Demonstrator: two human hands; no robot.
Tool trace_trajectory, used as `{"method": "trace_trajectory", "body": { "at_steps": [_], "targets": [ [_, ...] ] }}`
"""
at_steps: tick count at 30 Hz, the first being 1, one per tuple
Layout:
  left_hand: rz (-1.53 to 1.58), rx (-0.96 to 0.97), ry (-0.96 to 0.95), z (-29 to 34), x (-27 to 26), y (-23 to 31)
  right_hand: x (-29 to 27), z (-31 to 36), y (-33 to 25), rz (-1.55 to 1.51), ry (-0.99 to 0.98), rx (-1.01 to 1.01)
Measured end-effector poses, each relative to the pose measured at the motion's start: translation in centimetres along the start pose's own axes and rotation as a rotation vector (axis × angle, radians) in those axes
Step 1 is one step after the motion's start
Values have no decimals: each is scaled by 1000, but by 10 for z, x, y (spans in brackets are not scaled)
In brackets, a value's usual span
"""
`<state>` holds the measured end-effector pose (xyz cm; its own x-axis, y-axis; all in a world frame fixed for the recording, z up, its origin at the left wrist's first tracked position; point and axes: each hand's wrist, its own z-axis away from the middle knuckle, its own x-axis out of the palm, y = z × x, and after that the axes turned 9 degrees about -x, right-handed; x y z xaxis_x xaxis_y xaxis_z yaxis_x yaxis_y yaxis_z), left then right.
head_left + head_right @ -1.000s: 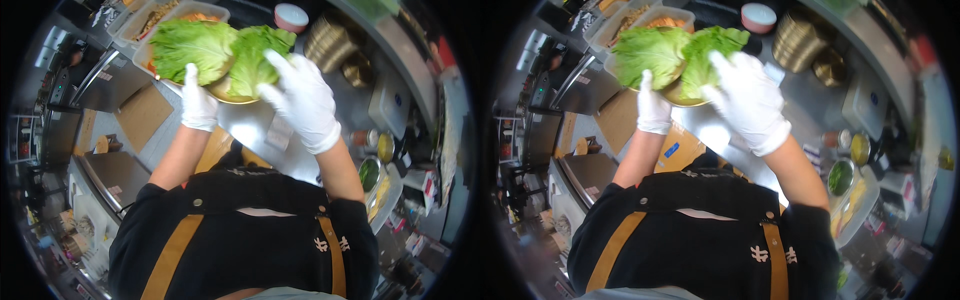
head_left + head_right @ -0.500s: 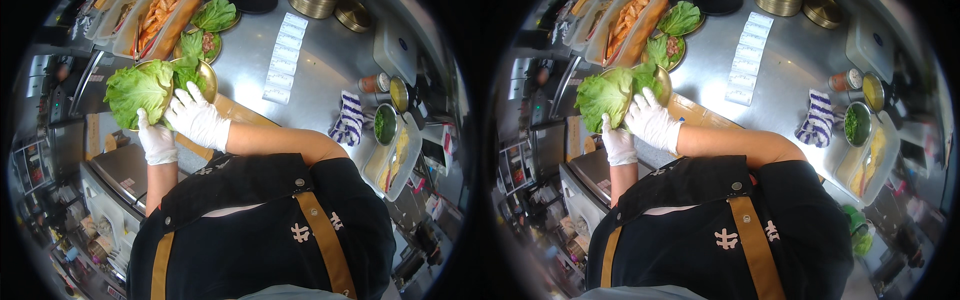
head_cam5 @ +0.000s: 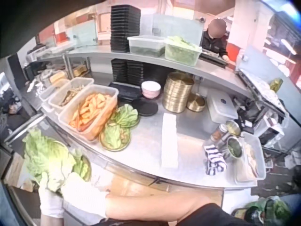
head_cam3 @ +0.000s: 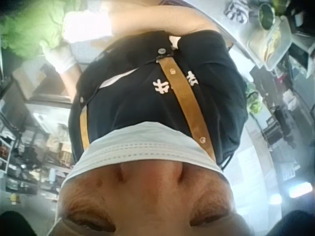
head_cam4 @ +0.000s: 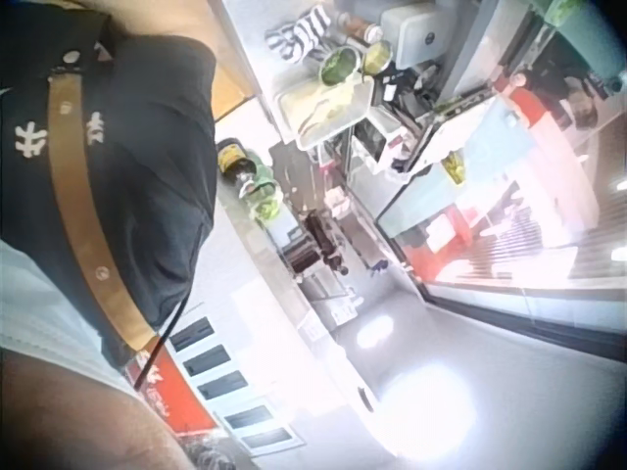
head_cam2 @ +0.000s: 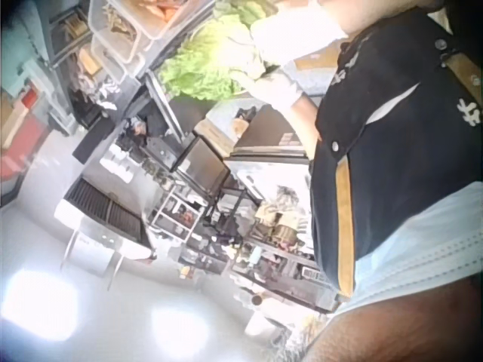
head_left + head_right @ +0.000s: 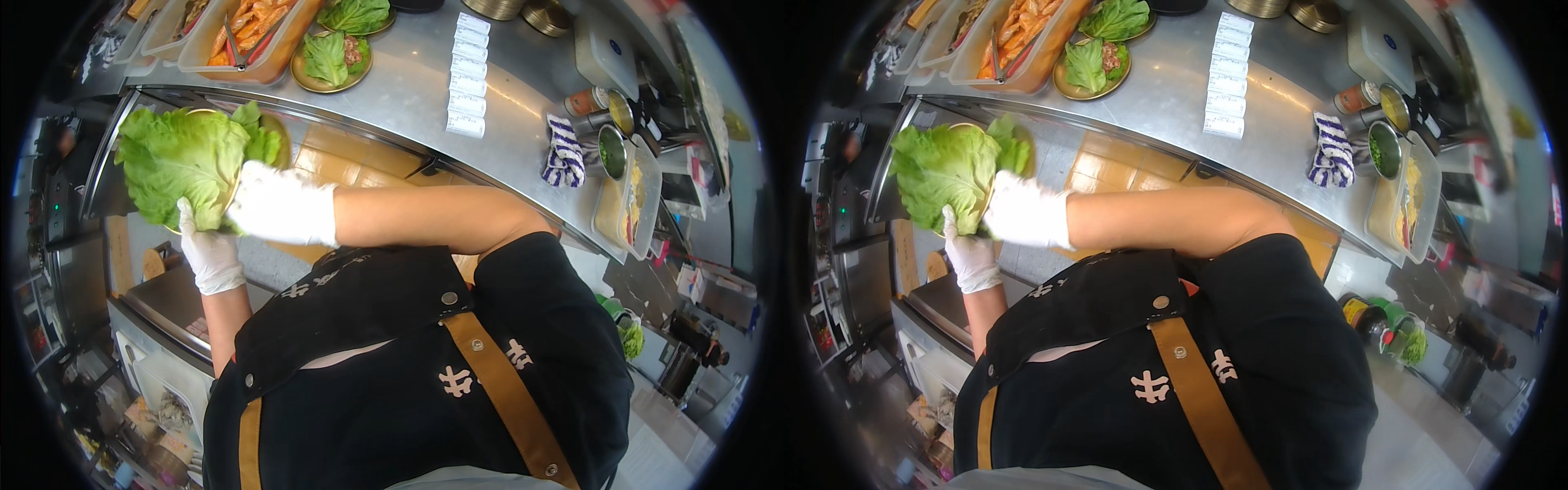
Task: The person assembles food items on plates in a commercial kitchen. They place lettuce leaves on plates, add cooked shrimp using tongs, and arrange small cups on a tray. The person also handles a tray of pre-portioned items and places them on the counter.
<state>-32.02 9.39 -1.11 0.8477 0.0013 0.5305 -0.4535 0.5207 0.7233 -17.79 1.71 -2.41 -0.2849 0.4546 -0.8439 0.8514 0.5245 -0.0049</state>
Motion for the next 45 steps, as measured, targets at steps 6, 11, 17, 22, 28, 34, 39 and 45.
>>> {"method": "trace_trajectory", "body": {
  "at_steps": [6, 11, 17, 22, 28, 34, 39, 45],
  "targets": [
    [-9, -67, -90, -30, -56, 32, 17, -42, -31, 121, 230, -15],
    [15, -124, -154, -52, -69, 56, 17, -60, -31, 95, 337, 90],
    [-19, -80, -19, -76, -63, 63, 46, -78, -10, -145, 261, 161],
    [153, -55, -75, -93, -51, 86, 60, -101, 28, -289, 211, -16],
    [124, 8, -180, -123, -45, 112, 30, -137, 73, -386, 192, -87],
    [49, -49, -122, -147, -26, 117, 52, -208, 111, -339, 27, -32],
    [-202, -143, -37, -187, 25, 148, 82, -220, 147, -433, -44, 200],
    [-264, -303, -362, -230, -3, 175, 132, -228, 140, -8, 96, 215]
  ]
}}
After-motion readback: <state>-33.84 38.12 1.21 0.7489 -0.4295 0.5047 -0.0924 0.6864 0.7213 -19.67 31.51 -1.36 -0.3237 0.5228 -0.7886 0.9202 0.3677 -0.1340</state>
